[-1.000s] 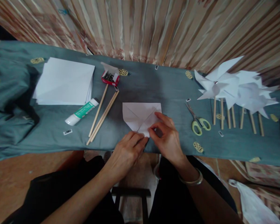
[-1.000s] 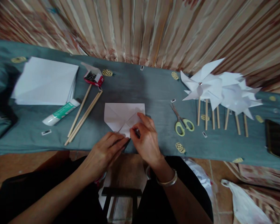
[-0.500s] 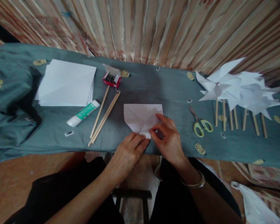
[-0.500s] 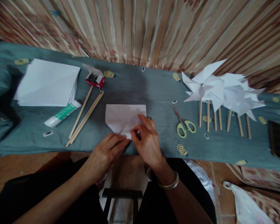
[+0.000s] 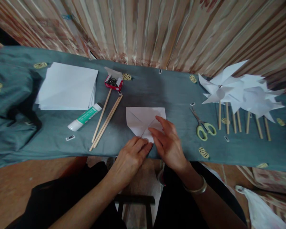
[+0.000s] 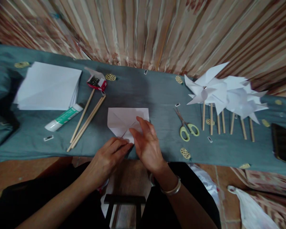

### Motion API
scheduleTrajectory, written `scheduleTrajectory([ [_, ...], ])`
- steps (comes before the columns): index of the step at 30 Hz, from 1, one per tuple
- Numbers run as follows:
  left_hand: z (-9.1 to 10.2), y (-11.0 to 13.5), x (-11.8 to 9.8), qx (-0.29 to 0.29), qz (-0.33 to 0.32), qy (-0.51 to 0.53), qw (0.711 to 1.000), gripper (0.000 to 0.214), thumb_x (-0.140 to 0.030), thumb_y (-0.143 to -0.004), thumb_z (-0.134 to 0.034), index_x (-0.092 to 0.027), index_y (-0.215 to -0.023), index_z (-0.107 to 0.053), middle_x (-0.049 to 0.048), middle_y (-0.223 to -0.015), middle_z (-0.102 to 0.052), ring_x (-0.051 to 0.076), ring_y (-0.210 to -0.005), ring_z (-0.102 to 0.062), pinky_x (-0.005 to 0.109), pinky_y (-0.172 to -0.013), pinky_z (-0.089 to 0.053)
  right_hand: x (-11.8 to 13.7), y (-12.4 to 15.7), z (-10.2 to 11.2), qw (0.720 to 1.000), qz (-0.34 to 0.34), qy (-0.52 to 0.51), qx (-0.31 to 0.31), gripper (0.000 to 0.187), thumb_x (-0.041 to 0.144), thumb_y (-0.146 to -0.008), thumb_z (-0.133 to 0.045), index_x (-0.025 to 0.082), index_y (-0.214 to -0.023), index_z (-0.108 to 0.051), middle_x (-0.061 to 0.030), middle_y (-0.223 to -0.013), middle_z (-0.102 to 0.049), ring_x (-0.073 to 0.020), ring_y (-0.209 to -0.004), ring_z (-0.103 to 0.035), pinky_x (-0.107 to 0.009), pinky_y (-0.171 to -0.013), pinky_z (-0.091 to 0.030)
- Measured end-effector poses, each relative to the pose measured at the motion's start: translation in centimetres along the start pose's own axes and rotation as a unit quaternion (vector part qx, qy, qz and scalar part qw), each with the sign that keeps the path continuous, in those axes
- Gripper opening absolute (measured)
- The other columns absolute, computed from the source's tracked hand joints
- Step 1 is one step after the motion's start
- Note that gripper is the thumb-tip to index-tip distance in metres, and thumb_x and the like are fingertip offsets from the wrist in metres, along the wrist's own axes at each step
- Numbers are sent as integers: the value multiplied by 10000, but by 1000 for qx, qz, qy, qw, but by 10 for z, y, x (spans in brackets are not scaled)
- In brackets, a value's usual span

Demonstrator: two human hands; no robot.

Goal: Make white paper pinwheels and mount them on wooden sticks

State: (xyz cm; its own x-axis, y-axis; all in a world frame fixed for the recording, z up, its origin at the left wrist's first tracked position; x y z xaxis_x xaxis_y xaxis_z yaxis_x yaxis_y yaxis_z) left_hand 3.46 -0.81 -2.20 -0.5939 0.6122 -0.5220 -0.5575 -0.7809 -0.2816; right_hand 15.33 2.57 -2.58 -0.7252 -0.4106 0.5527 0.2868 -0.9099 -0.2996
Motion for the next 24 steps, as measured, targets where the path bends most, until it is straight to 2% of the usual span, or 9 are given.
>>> scheduleTrajectory([
  [4,0,0,0,6,-1,-4,1000,241,-112,-935,-459,-105,-1150,-569,99,-1007,-633,214,-944,-565,369,-787,-571,4,0,-2,1000,16,5,16,365,141,-898,-496,362,-1175,-581,17,-1474,-395,-293,-1327,-401,-516,-1072,-419],
  [8,0,-1,0,8,0,-3,1000,237,-105,-927,-470,-101,-1139,-576,99,-994,-631,215,-933,-560,367,-786,-565,2,0,-7,1000,-1,-4,30,385,160,-901,-488,401,-1192,-564,25,-1466,-415,-313,-1341,-390,-546,-1065,-412],
  [16,-1,-3,0,15,5,0,1000,233,-113,-939,-443,-108,-1124,-584,95,-982,-628,209,-914,-560,362,-778,-569,3,3,-15,1000,-6,-13,9,403,150,-915,-446,401,-1215,-543,14,-1442,-465,-295,-1364,-392,-532,-1067,-413],
  [24,1,-5,0,16,10,-4,1000,177,-126,-930,-480,-108,-1052,-608,79,-954,-628,205,-885,-562,347,-753,-569,5,4,-21,999,39,19,-25,349,147,-945,-425,316,-1219,-559,-28,-1453,-457,-276,-1360,-402,-483,-1079,-388],
])
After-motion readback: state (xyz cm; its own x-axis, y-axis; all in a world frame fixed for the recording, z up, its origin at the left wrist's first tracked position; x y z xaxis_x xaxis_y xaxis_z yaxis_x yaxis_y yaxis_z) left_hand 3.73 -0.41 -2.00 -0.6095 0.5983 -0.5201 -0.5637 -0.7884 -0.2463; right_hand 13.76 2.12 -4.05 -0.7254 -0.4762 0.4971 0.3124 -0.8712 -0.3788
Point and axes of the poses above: each hand's wrist, its own y-axis away from the middle knuckle, its own z-axis out of the back of the hand, x = y × z, the point moved 7 cm from there along -y, towards the middle knuckle
